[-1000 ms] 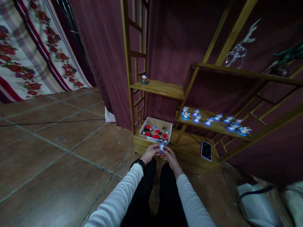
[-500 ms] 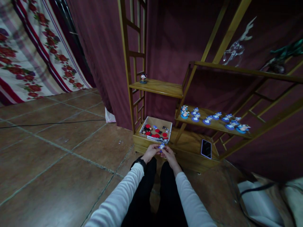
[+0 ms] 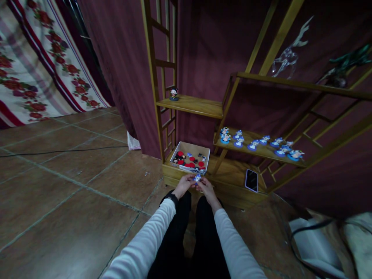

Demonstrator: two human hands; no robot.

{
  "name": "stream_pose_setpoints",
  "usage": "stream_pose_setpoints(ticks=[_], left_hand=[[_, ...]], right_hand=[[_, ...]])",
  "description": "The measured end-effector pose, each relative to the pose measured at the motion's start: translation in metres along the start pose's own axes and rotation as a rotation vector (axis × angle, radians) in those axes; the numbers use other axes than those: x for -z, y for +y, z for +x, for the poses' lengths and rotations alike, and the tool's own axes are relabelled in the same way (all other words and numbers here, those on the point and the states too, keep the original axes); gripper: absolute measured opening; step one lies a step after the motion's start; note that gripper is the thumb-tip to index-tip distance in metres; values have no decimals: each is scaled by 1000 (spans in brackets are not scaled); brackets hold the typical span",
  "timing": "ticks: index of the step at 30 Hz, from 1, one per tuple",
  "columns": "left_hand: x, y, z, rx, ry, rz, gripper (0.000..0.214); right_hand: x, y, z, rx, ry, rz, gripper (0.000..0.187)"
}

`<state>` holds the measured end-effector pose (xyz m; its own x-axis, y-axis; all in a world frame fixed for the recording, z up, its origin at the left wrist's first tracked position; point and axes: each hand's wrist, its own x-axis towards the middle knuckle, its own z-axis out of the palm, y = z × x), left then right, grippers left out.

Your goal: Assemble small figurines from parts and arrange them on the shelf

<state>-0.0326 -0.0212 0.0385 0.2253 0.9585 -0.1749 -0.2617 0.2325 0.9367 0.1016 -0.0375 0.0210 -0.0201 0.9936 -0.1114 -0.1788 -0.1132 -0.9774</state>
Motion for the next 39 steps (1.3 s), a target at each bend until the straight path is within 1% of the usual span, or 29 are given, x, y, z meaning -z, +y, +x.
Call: stream_pose_setpoints(ticks=[3,8,11,18,23,31,34,39], left_hand=[[0,-2,1,10,5,-50,32],[0,-3,0,-13,55,-64,34],[0,-3,-1,-32,50,-58,33],[0,-3,-2,-53,23,-109,36],[2,-1,-2,-27,21,-132,26],[0,0,0,8,92,-90,13],[0,-1,1,15,111,-81,11],[2,-2,4,36,102,-51,11]], right_hand=[[2,0,0,-2,-11,24,36],[3,1,0,12,-16,62,43],[3,0,-1,24,-1,57,43],[4,-1,-1,66,-32,56,41],[6,-1,-2,84,-48,59,41],[5,-1,-3,113,-59,24,35],[5,0,-2,88,-58,20,36],[6,2,-1,57,-56,32,38]])
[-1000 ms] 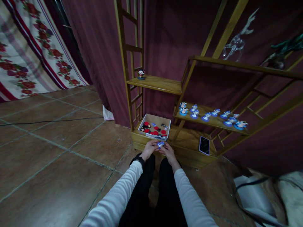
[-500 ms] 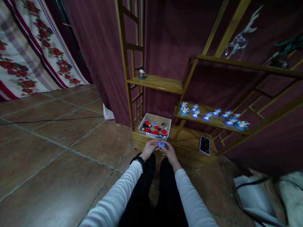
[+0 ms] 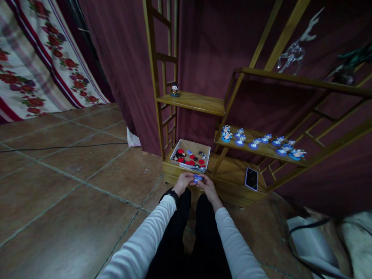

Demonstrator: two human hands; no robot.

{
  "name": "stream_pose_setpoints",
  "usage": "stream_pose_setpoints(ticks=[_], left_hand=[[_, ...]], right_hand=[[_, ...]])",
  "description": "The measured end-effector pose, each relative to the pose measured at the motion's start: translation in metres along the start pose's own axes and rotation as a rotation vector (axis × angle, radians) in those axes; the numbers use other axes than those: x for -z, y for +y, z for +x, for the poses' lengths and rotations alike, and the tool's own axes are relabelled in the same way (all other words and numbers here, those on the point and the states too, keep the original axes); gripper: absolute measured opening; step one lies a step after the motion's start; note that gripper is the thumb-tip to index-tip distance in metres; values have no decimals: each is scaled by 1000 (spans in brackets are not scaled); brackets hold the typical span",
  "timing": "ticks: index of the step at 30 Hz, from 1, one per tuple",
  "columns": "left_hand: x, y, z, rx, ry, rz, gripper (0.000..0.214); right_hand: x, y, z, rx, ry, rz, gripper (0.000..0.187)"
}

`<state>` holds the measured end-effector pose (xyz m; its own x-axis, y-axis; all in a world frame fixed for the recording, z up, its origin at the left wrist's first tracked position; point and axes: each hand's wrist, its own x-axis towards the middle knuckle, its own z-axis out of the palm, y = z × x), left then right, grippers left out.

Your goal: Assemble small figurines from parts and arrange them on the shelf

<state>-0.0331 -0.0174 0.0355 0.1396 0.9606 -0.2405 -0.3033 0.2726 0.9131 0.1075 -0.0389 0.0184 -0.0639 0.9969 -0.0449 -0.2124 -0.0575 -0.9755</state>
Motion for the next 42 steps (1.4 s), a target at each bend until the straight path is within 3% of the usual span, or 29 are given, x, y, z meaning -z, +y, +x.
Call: stream_pose_setpoints(ticks=[10,23,42], left_hand=[[0,-5,5,8,6,9,14],[1,-6,7,18,-15,5,25],[1,0,4,107,-18,-59,19]], right_hand=[[-1,5,5,-48,91,17,45],[0,3,6,-38,75,17,44],[-2,-2,1,-37,77,69,42]])
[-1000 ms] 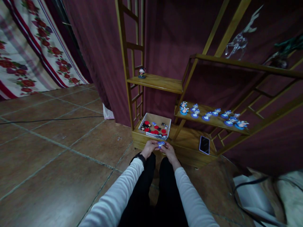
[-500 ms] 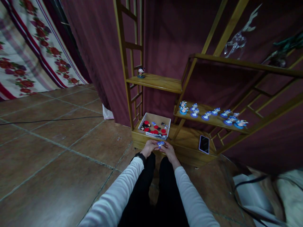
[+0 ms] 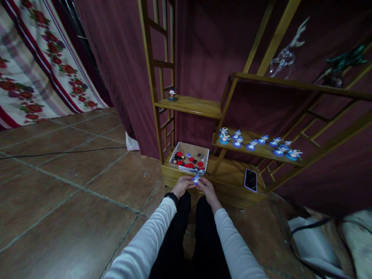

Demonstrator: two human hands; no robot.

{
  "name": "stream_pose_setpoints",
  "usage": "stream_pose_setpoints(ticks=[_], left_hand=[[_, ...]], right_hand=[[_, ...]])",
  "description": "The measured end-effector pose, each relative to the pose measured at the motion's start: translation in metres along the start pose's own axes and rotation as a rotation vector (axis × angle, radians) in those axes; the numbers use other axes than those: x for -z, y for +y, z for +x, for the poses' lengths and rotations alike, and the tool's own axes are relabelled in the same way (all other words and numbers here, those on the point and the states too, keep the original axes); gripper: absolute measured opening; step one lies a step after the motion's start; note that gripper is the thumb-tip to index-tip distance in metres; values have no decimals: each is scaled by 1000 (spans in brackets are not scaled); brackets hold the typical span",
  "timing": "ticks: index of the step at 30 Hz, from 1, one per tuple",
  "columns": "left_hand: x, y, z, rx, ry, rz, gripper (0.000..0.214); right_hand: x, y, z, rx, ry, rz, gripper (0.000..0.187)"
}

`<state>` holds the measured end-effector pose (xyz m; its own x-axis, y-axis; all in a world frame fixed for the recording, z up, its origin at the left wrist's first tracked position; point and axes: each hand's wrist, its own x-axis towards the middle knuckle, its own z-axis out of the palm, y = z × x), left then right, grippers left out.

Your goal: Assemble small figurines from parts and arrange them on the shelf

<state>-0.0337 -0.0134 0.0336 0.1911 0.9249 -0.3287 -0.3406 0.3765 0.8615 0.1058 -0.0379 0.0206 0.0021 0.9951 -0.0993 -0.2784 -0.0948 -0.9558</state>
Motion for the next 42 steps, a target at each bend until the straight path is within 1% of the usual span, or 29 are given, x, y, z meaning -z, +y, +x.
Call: stream_pose_setpoints(ticks=[4,11,17,20,23,26,29,31,35,38,42], left_hand=[[0,2,-3,2,-31,-1,21],[-1,3,-6,0,-62,27,24],[0,2,-3,6,-35,24,28],[0,1,-3,0,-39,35,29],[-1,-1,-4,-67,-43,26,32],[-3,-1,-9,-174,-70,18,35],[-4,0,-13,-264,-83,52,34],[-4,1,-15,-289,-86,89,32],[-2,3,-17,-274,-113,116,33],[1,3,-19,-241,-145,76,35],[4,1,-18,-195,-156,14,35]], right_hand=[[-2,-2,-1,-2,7,17,38],[-2,-4,-2,-12,19,45,37],[1,-4,-1,-14,-14,28,35],[3,-5,-2,0,-9,40,39],[2,-6,-3,12,-2,70,41],[1,-8,-5,49,-39,89,37],[0,-9,-7,75,-31,60,33],[0,-8,-7,86,-11,14,33],[3,-2,-3,126,20,-33,32],[5,3,0,135,48,-44,30],[8,5,1,155,33,-73,26]])
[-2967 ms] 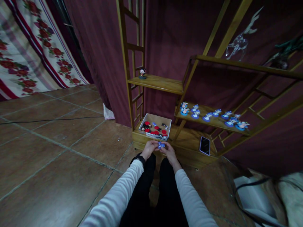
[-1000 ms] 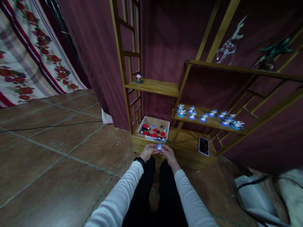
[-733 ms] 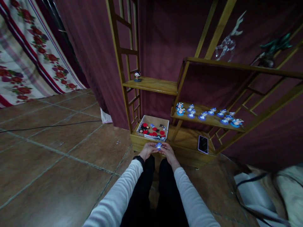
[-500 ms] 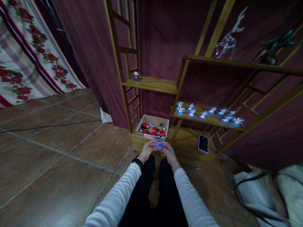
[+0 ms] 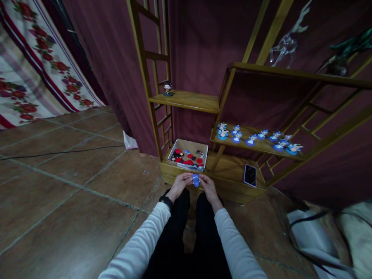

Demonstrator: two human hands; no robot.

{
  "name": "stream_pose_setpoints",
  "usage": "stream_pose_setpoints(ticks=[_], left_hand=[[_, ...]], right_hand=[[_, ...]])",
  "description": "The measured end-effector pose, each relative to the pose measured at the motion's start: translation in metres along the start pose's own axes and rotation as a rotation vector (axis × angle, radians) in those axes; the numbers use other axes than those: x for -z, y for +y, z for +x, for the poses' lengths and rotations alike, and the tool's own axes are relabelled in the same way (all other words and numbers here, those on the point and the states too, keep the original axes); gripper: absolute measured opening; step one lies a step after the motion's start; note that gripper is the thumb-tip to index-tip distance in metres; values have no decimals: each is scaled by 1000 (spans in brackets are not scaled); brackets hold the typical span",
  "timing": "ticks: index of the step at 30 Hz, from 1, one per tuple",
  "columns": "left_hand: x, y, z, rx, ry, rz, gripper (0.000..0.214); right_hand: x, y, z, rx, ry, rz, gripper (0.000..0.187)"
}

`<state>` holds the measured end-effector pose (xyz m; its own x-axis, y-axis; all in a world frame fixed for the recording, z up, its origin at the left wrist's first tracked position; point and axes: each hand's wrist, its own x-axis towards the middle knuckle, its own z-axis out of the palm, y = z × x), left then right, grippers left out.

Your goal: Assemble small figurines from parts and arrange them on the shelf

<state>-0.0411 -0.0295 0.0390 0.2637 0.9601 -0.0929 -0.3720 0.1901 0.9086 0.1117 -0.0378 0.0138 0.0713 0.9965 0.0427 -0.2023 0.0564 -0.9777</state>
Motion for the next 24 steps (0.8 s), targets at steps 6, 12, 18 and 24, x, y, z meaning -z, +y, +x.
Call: stream_pose_setpoints(ticks=[6,12,18,24], left_hand=[[-1,-1,1,9,39,7,36],[-3,0,1,-22,55,57,33],[-3,2,0,-36,84,177,25],[-4,2,0,-47,96,201,21]], right_hand=[[2,-1,0,13,5,-50,25],[1,-6,-3,-40,-37,-55,25],[3,-9,-4,-34,-107,-108,29],[4,-8,-3,-31,-104,-136,30]])
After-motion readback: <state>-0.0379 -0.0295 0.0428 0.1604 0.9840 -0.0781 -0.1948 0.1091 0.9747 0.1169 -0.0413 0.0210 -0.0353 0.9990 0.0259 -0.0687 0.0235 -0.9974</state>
